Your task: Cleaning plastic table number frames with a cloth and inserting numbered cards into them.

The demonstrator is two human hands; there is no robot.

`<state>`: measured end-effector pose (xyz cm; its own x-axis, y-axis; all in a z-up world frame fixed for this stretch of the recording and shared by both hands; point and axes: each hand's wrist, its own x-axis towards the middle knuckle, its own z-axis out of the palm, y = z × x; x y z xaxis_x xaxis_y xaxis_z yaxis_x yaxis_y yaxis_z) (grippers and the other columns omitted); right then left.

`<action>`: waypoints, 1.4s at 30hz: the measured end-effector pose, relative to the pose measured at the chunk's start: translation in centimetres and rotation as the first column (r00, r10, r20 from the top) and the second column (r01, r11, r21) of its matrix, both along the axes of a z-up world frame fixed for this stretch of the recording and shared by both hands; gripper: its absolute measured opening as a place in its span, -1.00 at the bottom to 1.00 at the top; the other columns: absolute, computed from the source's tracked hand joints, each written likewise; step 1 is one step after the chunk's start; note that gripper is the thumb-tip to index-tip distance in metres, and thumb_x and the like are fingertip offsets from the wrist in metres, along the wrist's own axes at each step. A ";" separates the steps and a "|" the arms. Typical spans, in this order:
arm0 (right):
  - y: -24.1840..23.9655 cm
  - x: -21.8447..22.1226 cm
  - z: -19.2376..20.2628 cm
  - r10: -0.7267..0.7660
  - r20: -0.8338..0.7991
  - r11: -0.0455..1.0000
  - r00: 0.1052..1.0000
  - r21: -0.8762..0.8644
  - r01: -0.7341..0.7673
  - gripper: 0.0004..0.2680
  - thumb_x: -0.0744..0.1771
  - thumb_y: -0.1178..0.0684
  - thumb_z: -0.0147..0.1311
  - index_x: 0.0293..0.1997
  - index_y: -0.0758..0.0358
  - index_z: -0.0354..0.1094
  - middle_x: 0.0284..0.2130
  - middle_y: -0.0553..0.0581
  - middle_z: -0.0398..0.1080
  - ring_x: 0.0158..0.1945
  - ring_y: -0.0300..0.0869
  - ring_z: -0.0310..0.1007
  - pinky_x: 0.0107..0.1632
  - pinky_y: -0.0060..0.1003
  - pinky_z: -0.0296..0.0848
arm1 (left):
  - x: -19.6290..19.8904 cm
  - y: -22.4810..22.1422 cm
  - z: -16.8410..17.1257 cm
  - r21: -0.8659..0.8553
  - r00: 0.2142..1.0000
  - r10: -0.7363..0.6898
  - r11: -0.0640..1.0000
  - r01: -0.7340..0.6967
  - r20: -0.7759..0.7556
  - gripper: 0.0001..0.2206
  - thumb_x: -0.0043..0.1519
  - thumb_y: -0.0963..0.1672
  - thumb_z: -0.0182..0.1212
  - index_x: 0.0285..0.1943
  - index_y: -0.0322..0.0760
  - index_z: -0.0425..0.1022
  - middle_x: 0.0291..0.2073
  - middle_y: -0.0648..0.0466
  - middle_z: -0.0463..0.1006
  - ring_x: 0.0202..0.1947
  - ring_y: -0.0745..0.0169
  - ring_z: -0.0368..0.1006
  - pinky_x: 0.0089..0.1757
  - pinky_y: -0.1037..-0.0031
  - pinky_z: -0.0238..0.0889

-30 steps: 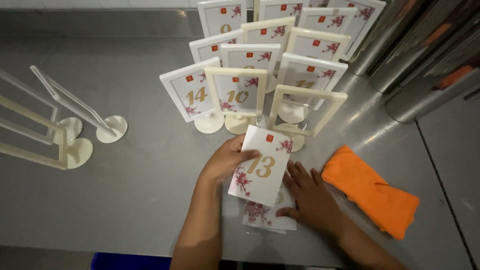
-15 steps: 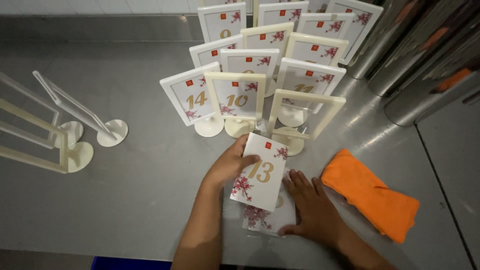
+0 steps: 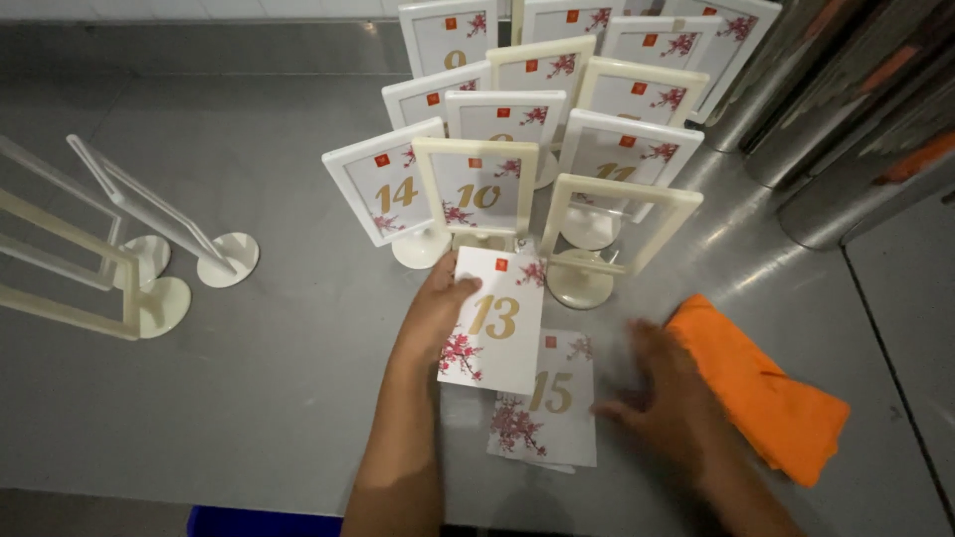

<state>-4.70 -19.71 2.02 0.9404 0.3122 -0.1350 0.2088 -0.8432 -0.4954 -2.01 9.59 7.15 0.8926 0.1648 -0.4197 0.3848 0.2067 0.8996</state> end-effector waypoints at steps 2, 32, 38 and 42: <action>1.0 0.1 3.9 -0.359 -0.192 0.933 0.913 -0.039 0.359 -0.12 0.11 -0.13 0.53 0.57 -0.11 -0.06 -0.01 0.04 0.40 -0.03 -0.09 0.40 0.06 -0.12 0.43 | 0.3 0.1 -1.3 0.319 0.981 -0.188 0.928 0.194 -0.050 -0.32 0.24 -0.11 0.02 0.62 -0.12 -0.07 0.58 0.10 0.03 0.53 0.10 0.02 0.36 0.22 -0.08; -9.4 3.8 -5.0 0.084 0.064 0.838 0.994 -0.545 -0.036 -0.32 0.22 -0.56 0.01 0.49 -0.30 -0.08 0.57 -0.02 -0.27 0.59 0.04 -0.29 0.39 0.23 0.08 | -0.5 -1.5 -2.3 -0.198 0.911 -0.215 0.934 0.297 0.351 -0.61 0.24 -0.06 0.18 0.21 -0.30 0.52 -0.01 -0.11 0.64 -0.11 -0.10 0.63 -0.07 0.19 0.52; -12.1 2.4 -7.6 0.036 0.287 0.929 0.957 -0.362 0.074 -0.47 0.24 -0.05 0.15 0.41 -0.35 0.17 0.41 0.10 0.21 0.23 0.19 0.32 0.16 0.08 0.46 | -0.2 -1.6 -3.5 -0.263 0.887 -0.126 0.928 0.264 0.445 -0.59 0.26 -0.13 0.11 0.32 -0.29 0.43 0.36 -0.04 0.43 0.25 -0.14 0.46 0.15 0.08 0.41; -7.3 1.7 -0.3 -0.258 0.113 0.965 0.960 -0.016 0.261 -0.50 0.23 0.22 0.03 0.35 -0.07 0.34 0.35 0.06 0.31 0.34 0.00 0.31 0.32 -0.11 0.25 | 0.3 -2.2 -4.4 -0.346 0.887 -0.169 0.876 0.335 0.430 -0.49 0.21 -0.04 0.15 0.37 -0.22 0.36 0.43 -0.02 0.31 0.32 -0.25 0.38 0.20 0.00 0.26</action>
<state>-2.96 -27.02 1.74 0.9980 0.0531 -0.0333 0.0322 -0.8897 -0.4554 -1.73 7.44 2.75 0.9803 -0.1960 -0.0237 0.1247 0.5216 0.8440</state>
